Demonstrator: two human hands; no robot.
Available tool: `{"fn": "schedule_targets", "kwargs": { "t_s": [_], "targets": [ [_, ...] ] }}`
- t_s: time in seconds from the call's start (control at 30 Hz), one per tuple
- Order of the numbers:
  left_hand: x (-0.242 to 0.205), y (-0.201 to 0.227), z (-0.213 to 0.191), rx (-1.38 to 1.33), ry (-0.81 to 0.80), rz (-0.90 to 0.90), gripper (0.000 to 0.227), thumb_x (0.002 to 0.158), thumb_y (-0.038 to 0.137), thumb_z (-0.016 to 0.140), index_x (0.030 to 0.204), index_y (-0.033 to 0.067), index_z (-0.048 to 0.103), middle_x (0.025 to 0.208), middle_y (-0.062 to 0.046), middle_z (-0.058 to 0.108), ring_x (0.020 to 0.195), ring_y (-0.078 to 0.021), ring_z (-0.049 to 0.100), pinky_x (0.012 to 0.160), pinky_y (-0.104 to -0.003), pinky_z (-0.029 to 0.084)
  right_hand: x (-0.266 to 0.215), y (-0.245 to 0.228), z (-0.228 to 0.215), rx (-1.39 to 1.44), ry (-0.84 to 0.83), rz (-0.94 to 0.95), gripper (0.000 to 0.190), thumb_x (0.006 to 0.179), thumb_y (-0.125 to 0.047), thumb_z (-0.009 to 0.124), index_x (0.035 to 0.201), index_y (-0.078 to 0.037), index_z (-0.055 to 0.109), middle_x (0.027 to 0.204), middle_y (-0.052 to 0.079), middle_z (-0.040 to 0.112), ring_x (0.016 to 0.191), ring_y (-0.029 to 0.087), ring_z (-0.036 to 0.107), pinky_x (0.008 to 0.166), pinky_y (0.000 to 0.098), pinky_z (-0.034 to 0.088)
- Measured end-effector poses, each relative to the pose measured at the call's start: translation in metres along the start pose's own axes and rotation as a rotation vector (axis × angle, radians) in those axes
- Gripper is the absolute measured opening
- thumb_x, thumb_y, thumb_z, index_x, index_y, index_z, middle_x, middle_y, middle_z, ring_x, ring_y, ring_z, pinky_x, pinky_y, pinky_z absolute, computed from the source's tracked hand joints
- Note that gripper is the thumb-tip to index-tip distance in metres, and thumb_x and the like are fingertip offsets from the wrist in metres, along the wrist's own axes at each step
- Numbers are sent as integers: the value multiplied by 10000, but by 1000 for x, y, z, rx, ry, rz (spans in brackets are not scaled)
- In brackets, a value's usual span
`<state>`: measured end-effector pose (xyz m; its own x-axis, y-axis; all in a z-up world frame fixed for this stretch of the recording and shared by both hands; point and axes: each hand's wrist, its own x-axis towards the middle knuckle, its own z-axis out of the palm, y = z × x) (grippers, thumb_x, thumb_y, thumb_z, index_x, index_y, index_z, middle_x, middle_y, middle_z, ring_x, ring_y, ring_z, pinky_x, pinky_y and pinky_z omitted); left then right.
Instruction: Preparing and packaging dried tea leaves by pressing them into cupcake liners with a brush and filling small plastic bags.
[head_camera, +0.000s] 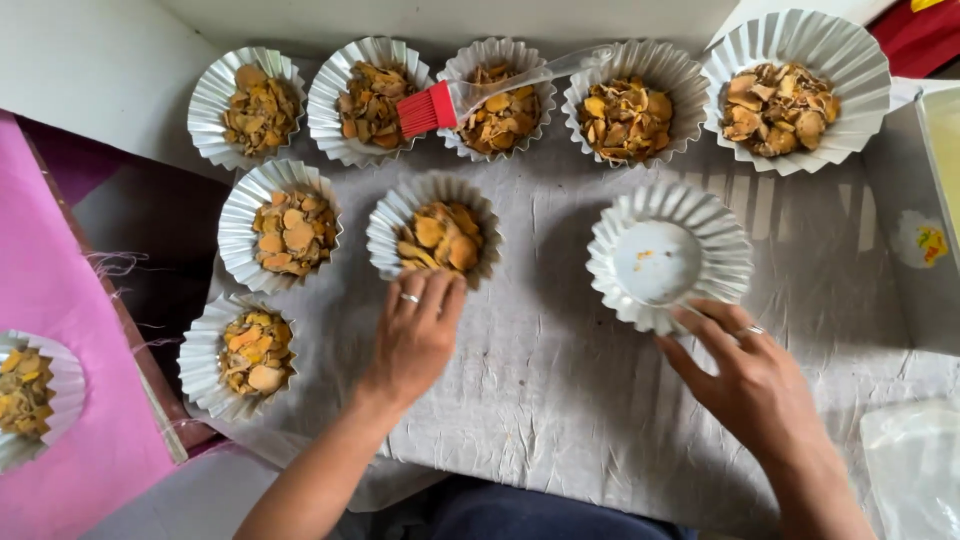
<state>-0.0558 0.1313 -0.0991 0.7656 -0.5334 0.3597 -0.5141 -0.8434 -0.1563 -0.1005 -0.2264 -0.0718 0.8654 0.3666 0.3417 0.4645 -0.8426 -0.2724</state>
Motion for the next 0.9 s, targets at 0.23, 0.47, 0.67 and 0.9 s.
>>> {"fn": "schedule_targets", "kwargs": {
  "t_s": [0.23,0.47,0.67,0.9],
  "targets": [
    [33,68,4,-231,95,175,246,926,100,771,1131,-4,683,1103,-131,689,1037,-279,628,997,-443,536,-40,35,-29,-33,1,139,374,879,-230,833,1203,-60,753,1231,85,733,1082,213,700,942,416,588],
    [67,89,4,-220,135,237,268,962,100,770,1187,43,635,1086,-99,623,1027,-250,610,1082,-460,515,-36,35,-33,-37,-32,135,473,844,-324,853,1239,-91,739,1361,48,708,1088,204,713,880,491,577],
    [105,34,-10,-245,251,97,398,943,138,839,1254,1,632,930,-84,611,836,-207,542,728,-304,474,-47,49,-44,-43,145,109,418,949,-235,918,1250,12,766,1366,228,737,821,170,706,802,313,556],
    [198,-51,66,-161,-192,-337,477,930,73,642,1388,16,520,1480,-280,439,1372,-510,397,1166,-639,276,-6,26,-57,28,164,13,320,992,-43,864,1261,72,735,1305,294,716,918,279,732,858,381,612]
  ]
}}
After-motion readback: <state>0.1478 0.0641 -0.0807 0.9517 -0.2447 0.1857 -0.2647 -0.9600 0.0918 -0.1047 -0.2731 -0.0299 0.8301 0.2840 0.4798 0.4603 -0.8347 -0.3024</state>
